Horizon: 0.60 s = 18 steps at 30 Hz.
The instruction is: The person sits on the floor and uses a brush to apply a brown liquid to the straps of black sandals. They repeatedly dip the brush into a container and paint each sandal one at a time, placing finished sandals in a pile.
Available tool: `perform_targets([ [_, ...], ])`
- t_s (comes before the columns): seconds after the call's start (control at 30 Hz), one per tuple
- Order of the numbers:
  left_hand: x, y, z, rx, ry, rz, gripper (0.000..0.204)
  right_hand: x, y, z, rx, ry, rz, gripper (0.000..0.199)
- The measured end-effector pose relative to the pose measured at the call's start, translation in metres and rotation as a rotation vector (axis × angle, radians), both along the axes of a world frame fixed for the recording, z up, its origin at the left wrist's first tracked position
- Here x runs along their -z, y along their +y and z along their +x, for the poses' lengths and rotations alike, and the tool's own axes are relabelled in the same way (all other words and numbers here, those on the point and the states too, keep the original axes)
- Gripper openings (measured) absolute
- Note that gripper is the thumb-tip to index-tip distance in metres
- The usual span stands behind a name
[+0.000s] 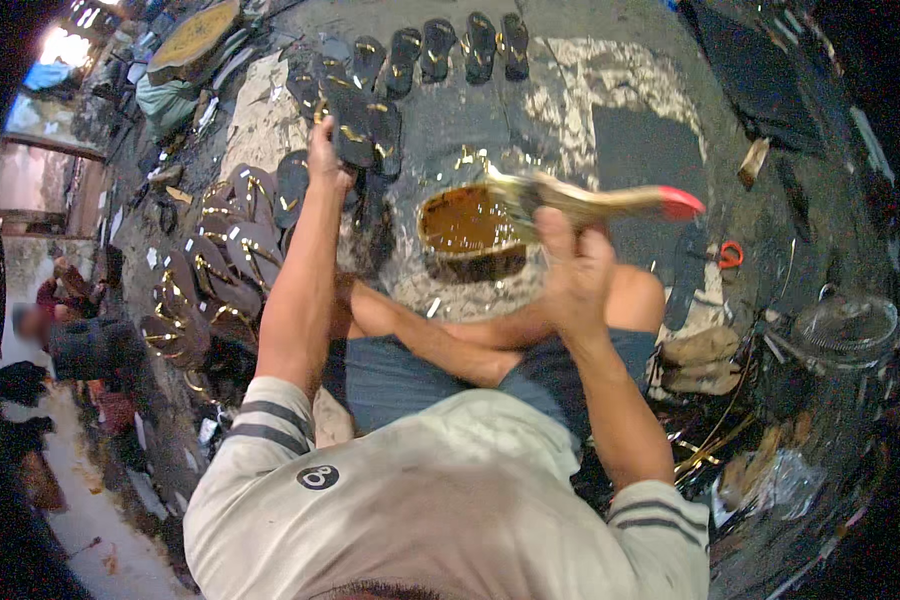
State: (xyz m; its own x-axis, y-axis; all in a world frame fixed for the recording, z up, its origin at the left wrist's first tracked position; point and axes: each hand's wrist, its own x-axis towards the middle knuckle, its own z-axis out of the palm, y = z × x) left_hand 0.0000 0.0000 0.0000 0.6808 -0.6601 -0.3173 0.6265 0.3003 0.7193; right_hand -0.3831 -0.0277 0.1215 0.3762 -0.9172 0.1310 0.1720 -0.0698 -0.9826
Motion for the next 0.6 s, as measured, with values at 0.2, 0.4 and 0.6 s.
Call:
perform_targets([
  [0.2, 0.106, -0.086, 0.009, 0.084, -0.347, 0.518, 0.028, 0.015, -0.027, -0.065, 0.213, 0.147, 0.086, 0.023],
  [0.4, 0.149, -0.115, 0.030, 0.126, -0.603, 0.932, 0.040, 0.011, -0.044, -0.060, 0.232, 0.045, 0.082, 0.026],
  [0.6, 0.023, -0.039, 0.048, 0.473, -1.396, 0.926, 0.047, 0.050, -0.052, -0.043, 0.258, 0.126, 0.157, 0.030],
])
